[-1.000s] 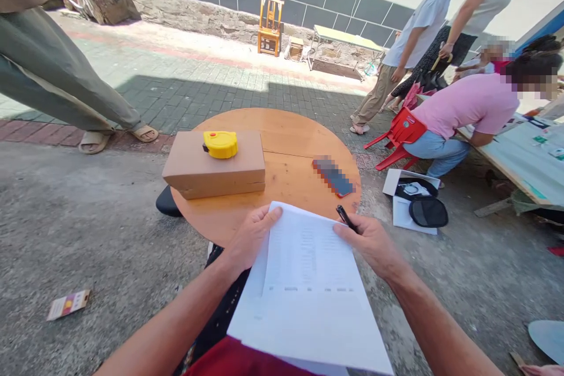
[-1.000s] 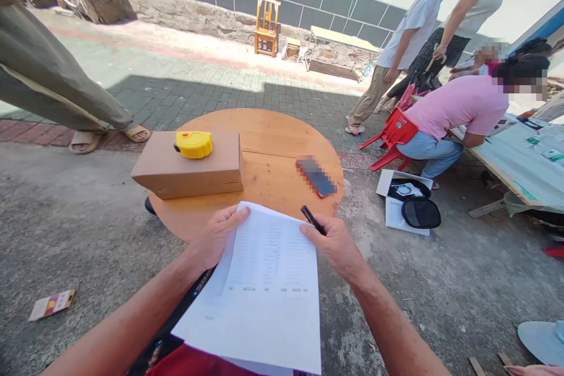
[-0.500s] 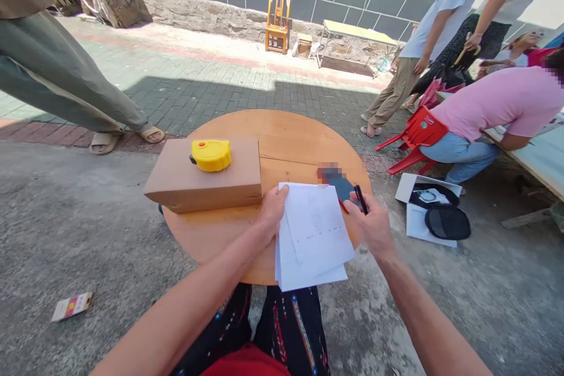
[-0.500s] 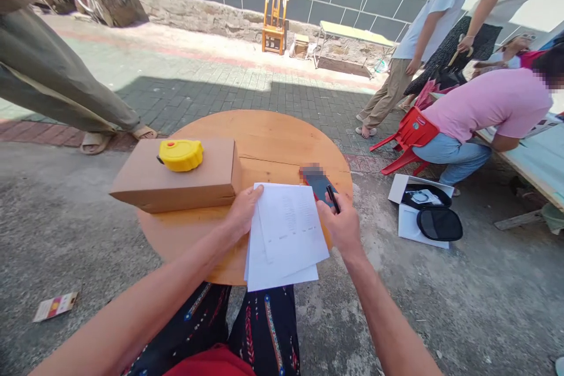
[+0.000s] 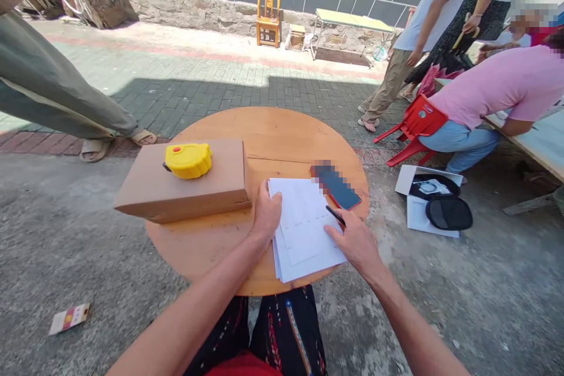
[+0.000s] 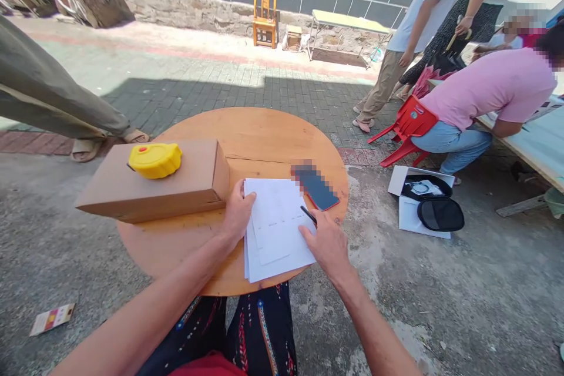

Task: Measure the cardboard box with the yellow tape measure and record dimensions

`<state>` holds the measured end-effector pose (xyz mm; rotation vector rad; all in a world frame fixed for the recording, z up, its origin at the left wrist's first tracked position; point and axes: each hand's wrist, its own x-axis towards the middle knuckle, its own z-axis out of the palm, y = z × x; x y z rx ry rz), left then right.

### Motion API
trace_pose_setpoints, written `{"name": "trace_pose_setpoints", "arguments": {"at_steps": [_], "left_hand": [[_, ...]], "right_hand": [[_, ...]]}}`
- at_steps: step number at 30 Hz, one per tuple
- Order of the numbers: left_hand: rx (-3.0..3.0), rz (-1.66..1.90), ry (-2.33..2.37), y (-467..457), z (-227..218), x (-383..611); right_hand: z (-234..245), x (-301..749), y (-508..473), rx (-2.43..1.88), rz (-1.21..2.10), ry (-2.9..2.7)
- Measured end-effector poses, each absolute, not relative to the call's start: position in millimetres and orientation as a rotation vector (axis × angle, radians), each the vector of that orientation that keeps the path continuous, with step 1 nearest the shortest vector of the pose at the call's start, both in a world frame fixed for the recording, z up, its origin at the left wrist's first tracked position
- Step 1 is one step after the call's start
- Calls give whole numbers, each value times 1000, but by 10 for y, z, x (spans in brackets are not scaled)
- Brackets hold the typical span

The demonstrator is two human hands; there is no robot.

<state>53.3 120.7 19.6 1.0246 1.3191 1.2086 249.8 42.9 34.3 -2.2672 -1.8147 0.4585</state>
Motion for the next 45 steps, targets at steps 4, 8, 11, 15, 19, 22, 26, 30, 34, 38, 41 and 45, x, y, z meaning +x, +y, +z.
{"name": "trace_pose_setpoints", "arguments": {"at_steps": [4, 8, 11, 15, 19, 22, 26, 30, 34, 38, 41, 45], "left_hand": [[1288, 1280, 1434, 735, 216, 459], [2072, 1055, 1510, 126, 49, 224], [2269, 911, 1513, -138, -90, 90], [2354, 864, 1534, -173, -152, 75], [2434, 833, 1515, -118, -137, 100], [2456, 830, 1518, -122, -115, 75], [2441, 846, 1453, -142, -59, 13], [2425, 839, 1411, -128, 0, -26], [2401, 821, 1376, -102, 27, -46], [2367, 797, 1333, -86, 31, -72], [2335, 806, 1322, -76, 29, -92], [2299, 801, 1286, -55, 34, -128]], "right_hand": [[361, 2493, 427, -2269, 464, -1828], [391, 2522, 422, -2250, 528, -1817], [416, 2534, 417, -2236, 599, -1815], [440, 2524, 407, -2178, 704, -1830], [462, 2519, 405, -2126, 605, -1855], [464, 2508, 355, -1997, 552, -2038], [445, 2410, 198, -1550, 612, -2424], [470, 2216, 98, -1374, 353, -2739], [493, 2075, 102, -1282, 96, -2895], [443, 2044, 119, -1180, -86, -2907], [409, 2038, 140, -1121, -167, -2917], [409, 2022, 181, -1060, -138, -2919]]}}
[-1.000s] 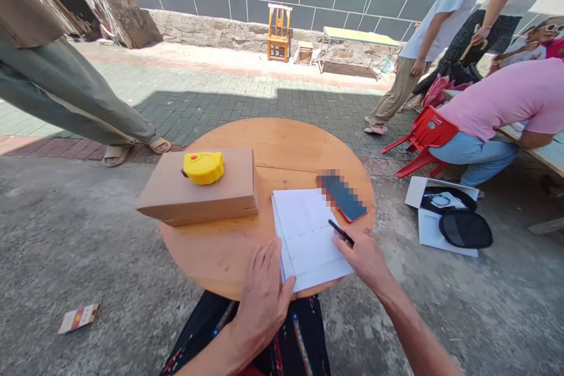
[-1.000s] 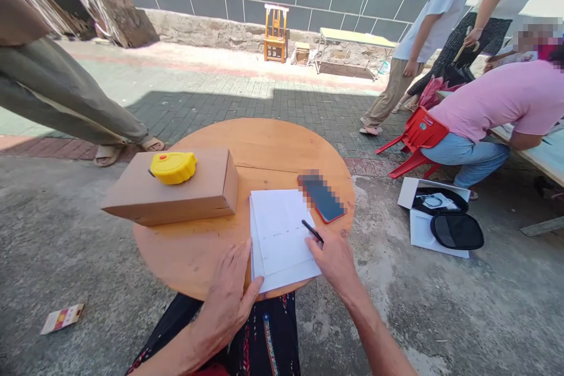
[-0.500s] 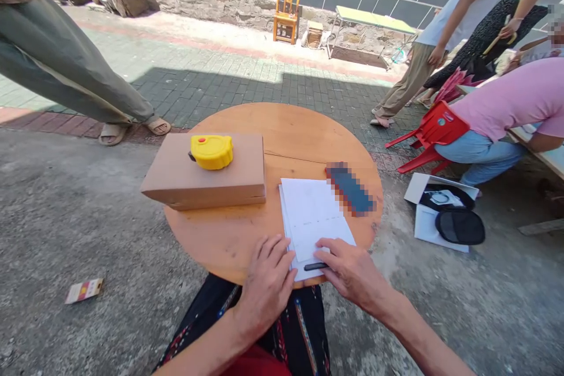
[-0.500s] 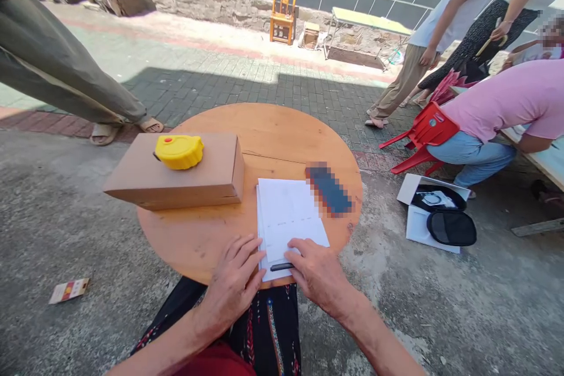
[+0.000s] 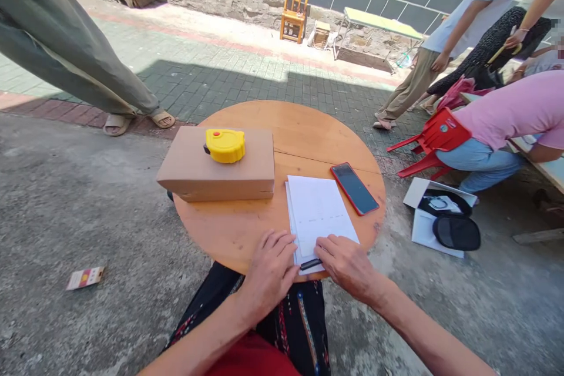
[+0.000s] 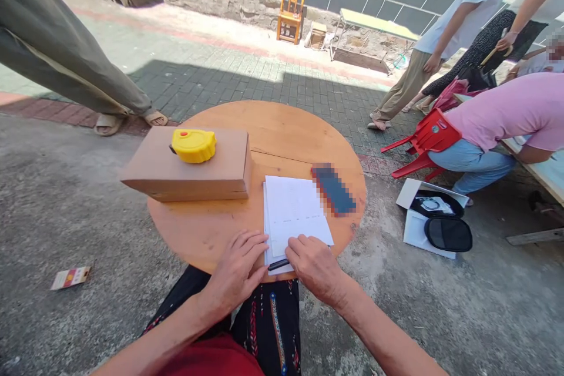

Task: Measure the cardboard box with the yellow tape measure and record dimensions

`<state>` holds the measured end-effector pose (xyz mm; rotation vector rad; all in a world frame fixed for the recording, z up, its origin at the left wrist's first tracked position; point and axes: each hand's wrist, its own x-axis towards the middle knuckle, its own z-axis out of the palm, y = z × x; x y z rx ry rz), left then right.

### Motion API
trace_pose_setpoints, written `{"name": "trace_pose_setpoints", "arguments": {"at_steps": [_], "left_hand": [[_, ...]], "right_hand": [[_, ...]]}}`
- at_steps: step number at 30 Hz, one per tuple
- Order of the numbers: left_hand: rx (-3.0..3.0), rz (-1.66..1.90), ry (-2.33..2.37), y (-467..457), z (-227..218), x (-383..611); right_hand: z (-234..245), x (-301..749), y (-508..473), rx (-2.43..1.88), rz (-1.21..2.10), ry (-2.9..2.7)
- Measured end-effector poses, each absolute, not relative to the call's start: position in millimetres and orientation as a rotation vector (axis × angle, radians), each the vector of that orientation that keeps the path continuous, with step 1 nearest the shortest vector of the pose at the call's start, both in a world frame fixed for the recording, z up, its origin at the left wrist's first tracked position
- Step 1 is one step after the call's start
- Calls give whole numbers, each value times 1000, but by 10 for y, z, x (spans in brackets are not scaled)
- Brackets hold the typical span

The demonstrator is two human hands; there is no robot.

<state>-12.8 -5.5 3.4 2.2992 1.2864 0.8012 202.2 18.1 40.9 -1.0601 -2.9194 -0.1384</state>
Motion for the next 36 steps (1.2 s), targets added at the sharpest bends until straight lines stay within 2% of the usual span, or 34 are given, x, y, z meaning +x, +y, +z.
{"name": "trace_pose_setpoints", "arguments": {"at_steps": [5, 13, 23, 28, 36], "left_hand": [[2258, 794, 1256, -35, 32, -167], [2227, 791, 1200, -14, 49, -198], [2056, 1071, 1193, 352, 376, -128], [2483, 709, 1259, 1031, 446, 467], [2654, 501, 1167, 1404, 68, 875]], "right_hand": [[395, 2000, 199, -1087, -104, -2886], [371, 1968, 203, -1238, 258, -2798], [466, 1981, 140, -1296, 518, -2738], [424, 1985, 26, -1301, 416, -2745], [276, 2010, -80, -1282, 300, -2674]]}}
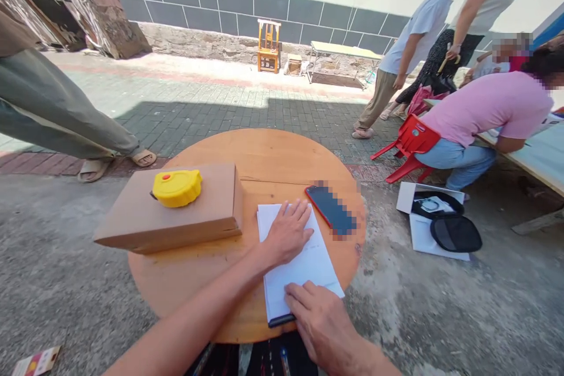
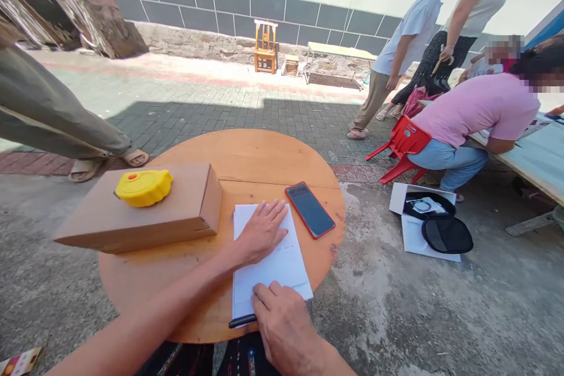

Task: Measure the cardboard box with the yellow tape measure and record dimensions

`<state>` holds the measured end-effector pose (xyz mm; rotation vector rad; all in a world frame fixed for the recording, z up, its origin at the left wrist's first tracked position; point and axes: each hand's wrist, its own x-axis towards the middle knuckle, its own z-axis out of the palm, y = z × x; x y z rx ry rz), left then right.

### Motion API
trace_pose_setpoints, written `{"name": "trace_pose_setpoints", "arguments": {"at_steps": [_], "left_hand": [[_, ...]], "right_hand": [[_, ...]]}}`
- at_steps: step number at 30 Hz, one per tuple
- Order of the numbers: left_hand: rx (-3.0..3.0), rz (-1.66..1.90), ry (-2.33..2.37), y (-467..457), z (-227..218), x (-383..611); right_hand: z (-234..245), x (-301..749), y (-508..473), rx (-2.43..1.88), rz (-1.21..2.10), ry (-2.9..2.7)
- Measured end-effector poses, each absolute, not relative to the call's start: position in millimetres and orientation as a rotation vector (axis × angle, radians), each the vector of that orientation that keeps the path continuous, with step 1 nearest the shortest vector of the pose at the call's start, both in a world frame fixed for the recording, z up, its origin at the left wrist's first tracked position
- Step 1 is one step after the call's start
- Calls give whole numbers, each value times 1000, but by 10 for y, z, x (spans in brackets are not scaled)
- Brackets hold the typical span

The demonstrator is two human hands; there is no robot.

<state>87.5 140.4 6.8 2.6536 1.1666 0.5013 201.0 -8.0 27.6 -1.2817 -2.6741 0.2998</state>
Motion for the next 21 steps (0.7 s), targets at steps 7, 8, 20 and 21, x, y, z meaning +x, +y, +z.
{"name": "trace_pose_setpoints", "arguments": {"at_steps": [7, 8, 20, 21], "left_hand": [[2725, 452, 1127, 1374, 0, 793], [2731, 448, 1124, 1381, -10, 791], [2762, 456, 1093, 1389, -25, 762], [2758, 461, 1091, 1393, -33, 760]], "right_hand": [[235, 2054, -53, -1239, 354, -2638], [268, 2083, -43, -1234, 421, -2609], [396, 2439, 985, -1608, 513, -1961], [331, 2404, 1047, -1630, 461, -1991]]}}
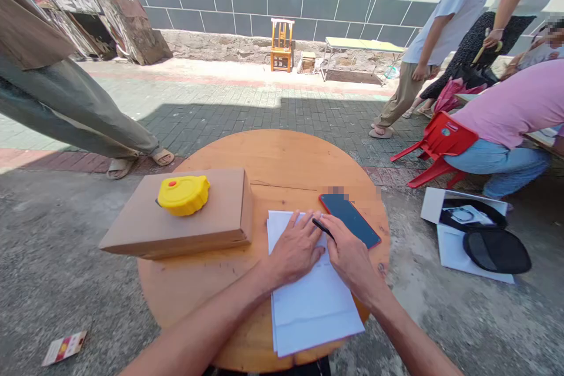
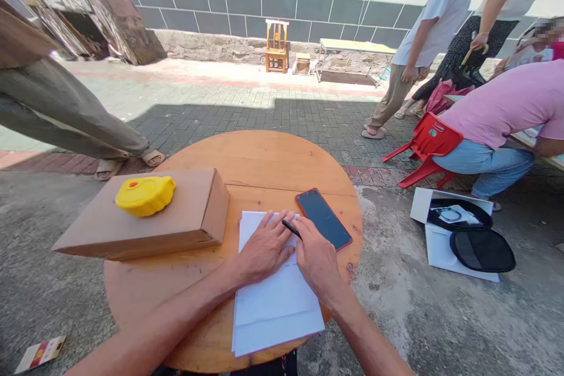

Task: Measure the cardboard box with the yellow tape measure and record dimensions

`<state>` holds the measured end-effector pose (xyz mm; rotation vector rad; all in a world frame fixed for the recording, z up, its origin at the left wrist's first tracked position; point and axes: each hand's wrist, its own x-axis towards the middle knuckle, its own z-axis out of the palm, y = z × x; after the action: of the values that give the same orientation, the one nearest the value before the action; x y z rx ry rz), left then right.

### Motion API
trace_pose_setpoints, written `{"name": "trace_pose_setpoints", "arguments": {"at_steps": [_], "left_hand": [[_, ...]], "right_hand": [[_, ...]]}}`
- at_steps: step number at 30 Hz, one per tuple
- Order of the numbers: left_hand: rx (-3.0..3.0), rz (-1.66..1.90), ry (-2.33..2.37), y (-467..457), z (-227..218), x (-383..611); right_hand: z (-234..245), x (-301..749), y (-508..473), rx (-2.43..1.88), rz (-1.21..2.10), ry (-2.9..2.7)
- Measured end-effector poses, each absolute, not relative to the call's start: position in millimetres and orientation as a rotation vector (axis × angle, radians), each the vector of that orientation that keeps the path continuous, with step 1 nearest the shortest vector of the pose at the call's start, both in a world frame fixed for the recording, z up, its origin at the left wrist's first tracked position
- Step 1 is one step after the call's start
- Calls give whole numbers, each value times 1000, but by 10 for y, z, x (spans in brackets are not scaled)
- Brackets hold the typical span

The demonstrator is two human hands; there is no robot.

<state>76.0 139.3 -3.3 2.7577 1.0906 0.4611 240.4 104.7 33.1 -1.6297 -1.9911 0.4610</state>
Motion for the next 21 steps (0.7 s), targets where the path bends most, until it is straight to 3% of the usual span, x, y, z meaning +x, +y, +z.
{"name": "trace_pose_setpoints", "arguments": {"at_steps": [21], "left_hand": [[2580, 336, 1582, 1202, -83, 519]], "right_hand": [[12, 2163, 1096, -1955, -216, -2272]]}}
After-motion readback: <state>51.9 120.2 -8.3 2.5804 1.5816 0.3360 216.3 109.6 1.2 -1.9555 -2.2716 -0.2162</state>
